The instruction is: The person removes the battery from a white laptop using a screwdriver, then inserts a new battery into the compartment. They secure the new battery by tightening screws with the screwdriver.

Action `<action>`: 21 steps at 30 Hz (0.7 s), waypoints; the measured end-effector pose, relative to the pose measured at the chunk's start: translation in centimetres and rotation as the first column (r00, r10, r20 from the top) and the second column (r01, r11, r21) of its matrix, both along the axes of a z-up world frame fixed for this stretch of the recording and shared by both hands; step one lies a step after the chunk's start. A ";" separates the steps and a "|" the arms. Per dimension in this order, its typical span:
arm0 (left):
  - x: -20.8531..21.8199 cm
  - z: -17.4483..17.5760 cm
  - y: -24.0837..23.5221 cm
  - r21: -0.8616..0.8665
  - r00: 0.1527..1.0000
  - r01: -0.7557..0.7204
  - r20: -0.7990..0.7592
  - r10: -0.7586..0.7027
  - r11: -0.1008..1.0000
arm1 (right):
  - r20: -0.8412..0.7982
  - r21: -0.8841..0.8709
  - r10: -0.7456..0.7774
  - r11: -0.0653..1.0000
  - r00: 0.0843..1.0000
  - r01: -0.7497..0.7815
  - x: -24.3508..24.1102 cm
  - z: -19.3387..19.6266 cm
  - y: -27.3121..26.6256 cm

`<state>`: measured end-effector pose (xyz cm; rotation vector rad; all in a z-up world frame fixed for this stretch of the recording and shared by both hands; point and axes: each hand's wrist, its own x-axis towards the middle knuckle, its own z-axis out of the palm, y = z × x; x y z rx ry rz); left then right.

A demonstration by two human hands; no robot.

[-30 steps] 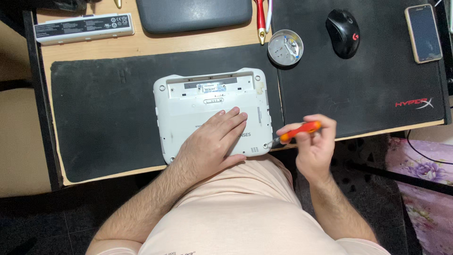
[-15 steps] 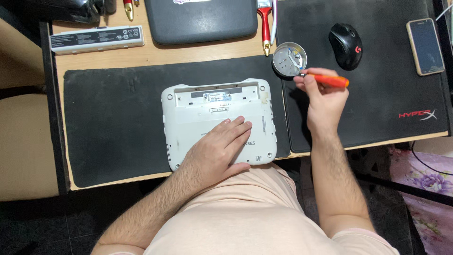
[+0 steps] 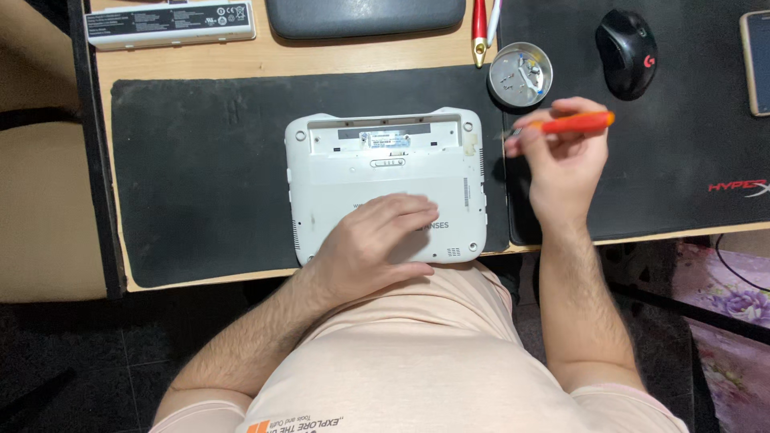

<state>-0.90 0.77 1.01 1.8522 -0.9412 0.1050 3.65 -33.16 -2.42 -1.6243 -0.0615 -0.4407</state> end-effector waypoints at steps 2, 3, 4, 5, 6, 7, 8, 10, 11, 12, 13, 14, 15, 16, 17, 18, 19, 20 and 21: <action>-0.1 -0.5 1.5 -0.115 0.992 -0.057 -0.123 0.042 0.992 | -0.050 0.064 0.055 0.997 0.997 -0.051 -2.2 0.2 1.3; -0.2 -0.7 2.3 -0.225 0.967 -0.125 -0.245 0.068 0.966 | -0.095 0.126 0.110 0.987 0.989 -0.097 -3.4 0.2 1.9; 0.0 -0.6 3.3 -0.220 0.966 -0.127 -0.248 0.071 0.967 | -0.098 0.131 0.112 0.986 0.989 -0.099 -4.5 0.9 2.8; 0.1 -0.5 4.3 -0.219 0.950 -0.223 -0.267 0.161 0.950 | -0.119 0.156 0.168 0.977 0.979 -0.148 -5.7 1.5 3.6; 0.2 -0.5 5.3 -0.215 0.925 -0.316 -0.285 0.250 0.924 | -0.137 0.181 0.223 0.964 0.965 -0.197 -6.9 2.2 4.4; 0.0 -0.3 6.1 -0.210 0.923 -0.321 -0.288 0.255 0.924 | -0.141 0.186 0.228 0.962 0.963 -0.201 -8.0 1.7 4.4; -0.1 -0.2 6.9 -0.171 0.914 -0.364 -0.255 0.315 0.916 | -0.125 0.172 0.267 0.954 0.956 -0.244 -9.0 1.1 4.4; -0.4 -1.4 8.5 -0.128 0.897 -0.415 -0.220 0.382 0.901 | -0.110 0.162 0.315 0.941 0.943 -0.296 -10.7 0.5 4.3; -0.6 -2.8 9.3 -0.087 0.903 -0.424 -0.113 0.414 0.902 | -0.087 0.035 0.287 0.958 0.954 -0.285 -11.3 0.4 4.2; -0.9 -4.1 10.2 -0.046 0.900 -0.435 -0.003 0.435 0.899 | -0.060 -0.091 0.261 0.960 0.963 -0.266 -12.0 0.4 4.1; -1.1 -3.8 10.4 -0.040 0.898 -0.440 -0.004 0.440 0.897 | -0.062 -0.086 0.267 0.959 0.962 -0.272 -12.4 0.7 4.6; -1.3 -3.4 10.6 0.024 0.908 -0.417 0.066 0.415 0.909 | 0.058 -0.188 0.245 0.955 0.968 -0.231 -12.8 0.9 5.2; -1.4 -3.2 10.5 0.083 0.916 -0.390 0.131 0.378 0.917 | 0.178 -0.289 0.227 0.942 0.957 -0.170 -13.3 1.3 5.5; -1.6 -2.8 10.8 0.083 0.917 -0.390 0.127 0.378 0.917 | 0.174 -0.290 0.227 0.942 0.958 -0.171 -13.2 1.5 6.0; -1.7 -2.5 10.8 0.102 0.926 -0.363 0.145 0.347 0.926 | 0.255 -0.318 0.240 0.936 0.937 -0.153 -13.1 1.8 6.3; -1.8 -2.2 10.9 0.122 0.935 -0.337 0.162 0.316 0.934 | 0.333 -0.343 0.254 0.930 0.908 -0.133 -13.0 2.2 6.6; -1.8 -2.0 11.1 0.116 0.936 -0.332 0.161 0.313 0.936 | 0.332 -0.349 0.251 0.928 0.909 -0.129 -12.8 2.1 6.5; -1.8 -1.9 11.3 0.122 0.949 -0.305 0.121 0.291 0.944 | 0.365 -0.390 0.259 0.915 0.894 -0.106 -12.6 2.1 6.4; -1.8 -1.7 11.6 0.131 0.960 -0.278 0.081 0.269 0.952 | 0.395 -0.427 0.269 0.901 0.878 -0.084 -12.5 2.0 6.3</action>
